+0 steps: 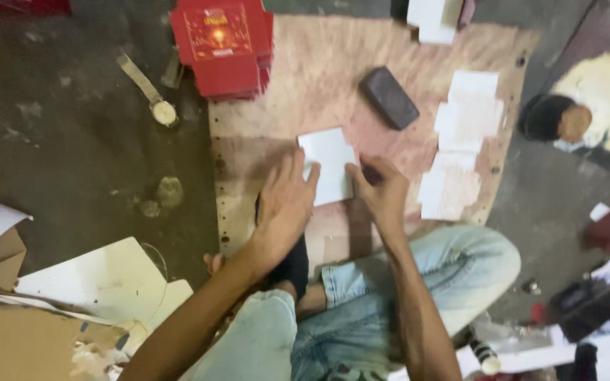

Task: The person sits on the floor and repeatedly rubs a small rectangular piece of paper with a dark block. The person flips the paper over and continues rubbing both sides, stacking finished pieces to the side.

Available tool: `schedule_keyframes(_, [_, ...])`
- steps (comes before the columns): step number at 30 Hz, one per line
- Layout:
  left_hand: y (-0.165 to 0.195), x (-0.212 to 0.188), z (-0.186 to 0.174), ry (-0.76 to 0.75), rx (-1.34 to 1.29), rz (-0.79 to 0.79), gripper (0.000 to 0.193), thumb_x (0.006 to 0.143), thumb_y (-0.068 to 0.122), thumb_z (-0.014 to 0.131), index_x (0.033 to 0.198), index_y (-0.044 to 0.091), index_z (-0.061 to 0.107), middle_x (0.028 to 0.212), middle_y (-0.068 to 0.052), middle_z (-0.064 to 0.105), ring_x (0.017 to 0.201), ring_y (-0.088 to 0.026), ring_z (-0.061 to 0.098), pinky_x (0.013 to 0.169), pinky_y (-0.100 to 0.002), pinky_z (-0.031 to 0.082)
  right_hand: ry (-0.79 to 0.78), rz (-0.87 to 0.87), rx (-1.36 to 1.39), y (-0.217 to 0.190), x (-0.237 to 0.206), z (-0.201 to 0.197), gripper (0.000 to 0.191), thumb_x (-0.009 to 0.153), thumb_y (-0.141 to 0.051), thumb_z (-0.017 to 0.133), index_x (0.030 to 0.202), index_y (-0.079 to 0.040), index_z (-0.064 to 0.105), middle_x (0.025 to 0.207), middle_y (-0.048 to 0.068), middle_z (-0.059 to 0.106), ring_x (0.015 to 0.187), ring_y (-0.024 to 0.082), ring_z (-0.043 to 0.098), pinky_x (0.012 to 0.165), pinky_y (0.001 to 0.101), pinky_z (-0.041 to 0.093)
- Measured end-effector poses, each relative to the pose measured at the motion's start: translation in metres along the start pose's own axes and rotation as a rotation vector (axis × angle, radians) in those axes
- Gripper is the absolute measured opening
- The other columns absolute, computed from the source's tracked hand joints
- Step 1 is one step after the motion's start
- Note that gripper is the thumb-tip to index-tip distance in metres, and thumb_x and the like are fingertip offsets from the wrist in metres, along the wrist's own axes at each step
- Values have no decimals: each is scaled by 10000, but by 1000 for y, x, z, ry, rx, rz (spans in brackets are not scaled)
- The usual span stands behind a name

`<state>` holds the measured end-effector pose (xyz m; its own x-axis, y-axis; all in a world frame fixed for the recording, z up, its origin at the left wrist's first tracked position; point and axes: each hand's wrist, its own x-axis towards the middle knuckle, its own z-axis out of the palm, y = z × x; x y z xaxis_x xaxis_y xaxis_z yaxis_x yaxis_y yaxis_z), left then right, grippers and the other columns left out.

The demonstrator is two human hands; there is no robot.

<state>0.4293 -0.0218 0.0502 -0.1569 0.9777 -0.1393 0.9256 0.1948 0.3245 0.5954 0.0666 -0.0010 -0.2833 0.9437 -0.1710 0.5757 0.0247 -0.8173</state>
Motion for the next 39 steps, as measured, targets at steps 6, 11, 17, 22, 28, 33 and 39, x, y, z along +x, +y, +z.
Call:
schedule_keyframes(6, [-40, -8, 0, -136, -652, -155, 524, 775, 195, 809, 1256, 54, 659, 1248, -192, 554, 1134, -353, 578, 967, -458, 504, 47, -451, -467, -8, -7, 12, 246, 779, -86, 790, 992, 19, 724, 938, 162, 685, 823, 325, 706, 736, 393, 558])
schedule_keyframes(11, [-31, 1, 19, 53, -931, -266, 303, 913, 237, 786, 1153, 66, 716, 1097, -105, 695, 932, -187, 750, 805, -335, 630, -66, -270, -216, -14, -16, 19, 131, 849, -63, 821, 932, -28, 727, 895, 108, 647, 764, 232, 639, 659, 355, 490])
schedule_keyframes(17, [-37, -27, 57, 178, -1144, -638, 348, 870, 251, 821, 1096, -4, 747, 960, -59, 790, 869, -126, 748, 777, -269, 603, -403, -70, 380, -15, -17, 36, 244, 890, -94, 839, 1110, -32, 753, 945, -20, 702, 837, 48, 622, 754, 209, 519])
schedule_keyframes(22, [-65, -13, 78, -124, -1737, -511, 330, 924, 176, 765, 1176, -32, 717, 1031, -97, 759, 924, -154, 739, 828, -308, 635, -471, 84, 467, -3, -1, 31, 476, 793, -98, 905, 1239, -57, 743, 872, -44, 584, 770, 42, 543, 687, 198, 488])
schedule_keyframes(28, [-16, 3, 74, 263, -1063, -336, 426, 947, 150, 750, 1315, -23, 622, 1232, -168, 709, 1115, -271, 701, 960, -369, 587, -472, 97, 463, 23, 20, 10, 475, 827, -59, 857, 1286, -63, 735, 946, -45, 614, 782, 35, 555, 664, 193, 466])
schedule_keyframes(33, [-50, -1, 39, 191, -68, 666, 650, 962, 302, 656, 1537, 67, 467, 1552, -134, 528, 1454, -246, 489, 1221, -423, 351, -452, -54, 395, 36, 23, 3, 478, 849, -20, 853, 1313, -57, 740, 989, -17, 616, 794, 39, 509, 658, 197, 419])
schedule_keyframes(39, [-58, 26, 37, -133, -239, 719, 796, 970, 424, 596, 1605, 51, 295, 1661, -138, 315, 1542, -250, 274, 1266, -450, 196, -396, -83, 192, 29, 24, -11, 473, 889, -12, 780, 1348, -95, 701, 1050, -33, 729, 761, 23, 513, 682, 204, 480])
